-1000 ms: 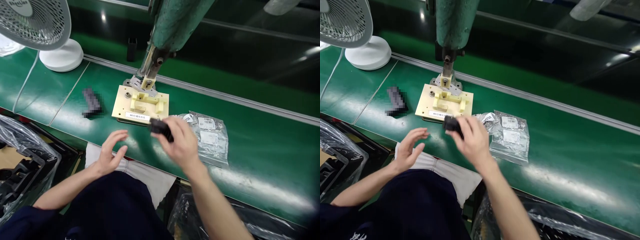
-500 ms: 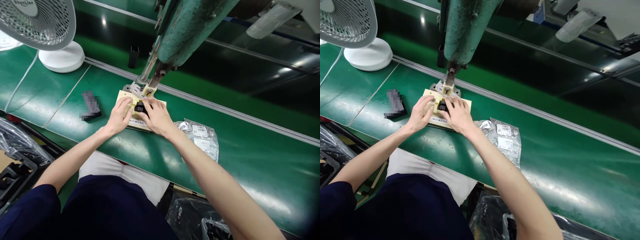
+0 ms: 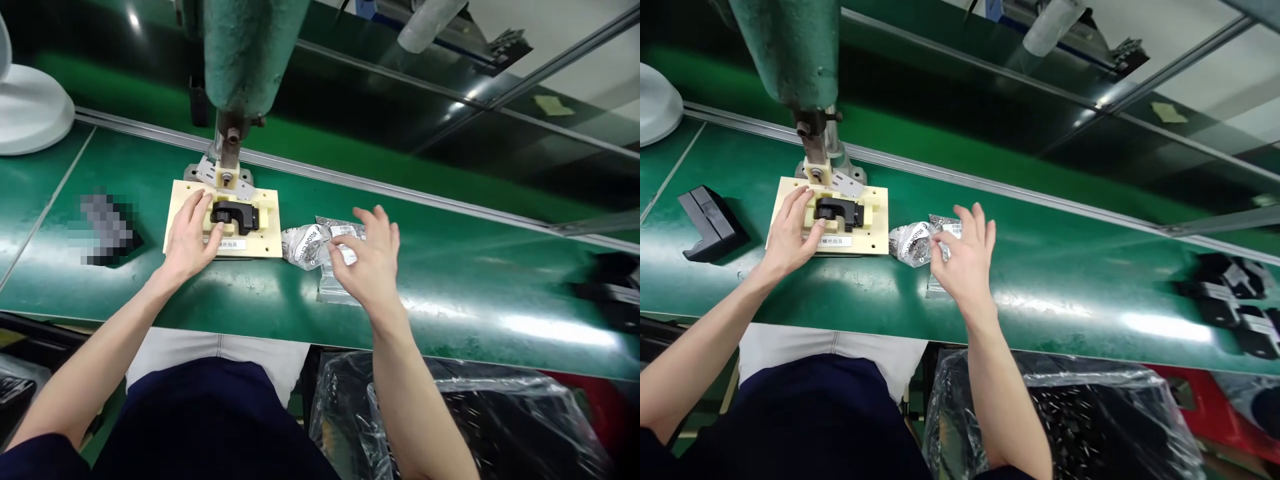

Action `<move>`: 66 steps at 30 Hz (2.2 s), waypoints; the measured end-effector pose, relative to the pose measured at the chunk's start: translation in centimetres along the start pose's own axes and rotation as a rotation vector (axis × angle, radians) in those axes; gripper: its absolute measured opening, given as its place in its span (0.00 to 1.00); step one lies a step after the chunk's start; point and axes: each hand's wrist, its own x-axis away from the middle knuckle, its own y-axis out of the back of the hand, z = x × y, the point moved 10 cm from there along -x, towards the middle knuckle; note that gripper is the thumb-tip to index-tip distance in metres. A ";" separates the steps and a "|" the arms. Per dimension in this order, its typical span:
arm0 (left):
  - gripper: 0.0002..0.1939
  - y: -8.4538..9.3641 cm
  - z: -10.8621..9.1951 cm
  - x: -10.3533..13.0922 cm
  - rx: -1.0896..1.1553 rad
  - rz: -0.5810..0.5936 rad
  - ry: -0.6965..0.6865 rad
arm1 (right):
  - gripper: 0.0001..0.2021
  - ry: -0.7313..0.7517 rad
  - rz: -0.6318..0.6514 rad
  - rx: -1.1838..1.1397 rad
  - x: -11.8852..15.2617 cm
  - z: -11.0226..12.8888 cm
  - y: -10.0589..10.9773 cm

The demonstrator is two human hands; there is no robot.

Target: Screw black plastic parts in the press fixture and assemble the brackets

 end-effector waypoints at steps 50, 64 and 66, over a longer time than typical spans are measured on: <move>0.27 -0.2 0.0 0.1 -0.071 0.058 0.036 | 0.08 -0.210 0.507 0.016 -2.8 -0.7 -8.0; 0.25 -0.1 0.1 0.0 -0.077 0.022 0.019 | 0.09 -0.345 0.224 -0.345 0.3 -2.8 -6.2; 0.25 -0.1 0.0 0.0 -0.075 0.026 0.019 | 0.10 -0.366 0.151 -0.446 0.7 -3.1 -5.9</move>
